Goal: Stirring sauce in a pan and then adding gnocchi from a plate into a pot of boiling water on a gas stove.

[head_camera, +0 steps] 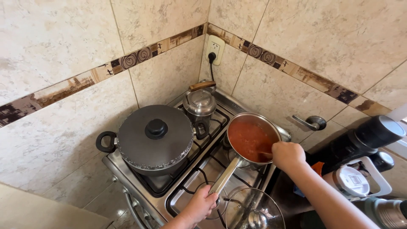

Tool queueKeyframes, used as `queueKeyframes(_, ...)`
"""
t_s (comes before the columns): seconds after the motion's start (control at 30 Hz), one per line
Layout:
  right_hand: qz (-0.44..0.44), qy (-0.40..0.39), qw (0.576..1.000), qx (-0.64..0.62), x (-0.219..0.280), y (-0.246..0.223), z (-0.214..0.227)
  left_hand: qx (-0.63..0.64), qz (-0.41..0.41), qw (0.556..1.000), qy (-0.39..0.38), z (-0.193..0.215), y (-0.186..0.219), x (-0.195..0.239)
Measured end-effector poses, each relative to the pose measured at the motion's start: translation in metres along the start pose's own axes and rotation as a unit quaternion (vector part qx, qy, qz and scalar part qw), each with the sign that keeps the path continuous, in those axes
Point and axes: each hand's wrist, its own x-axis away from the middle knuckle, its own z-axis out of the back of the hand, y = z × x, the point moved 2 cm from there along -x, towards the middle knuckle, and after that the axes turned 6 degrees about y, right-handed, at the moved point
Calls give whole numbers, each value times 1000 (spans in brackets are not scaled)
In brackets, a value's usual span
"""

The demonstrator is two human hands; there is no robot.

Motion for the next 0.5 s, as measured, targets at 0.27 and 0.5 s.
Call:
queueKeyframes(0.27, 13, 63, 990, -129, -21, -24, -26, 4, -3, 1000, 11, 0, -8, -8)
queueKeyframes(0.5, -33, 52, 995, -78, -29, -5, -21, 20, -24, 1000, -1, 1, -29, -28)
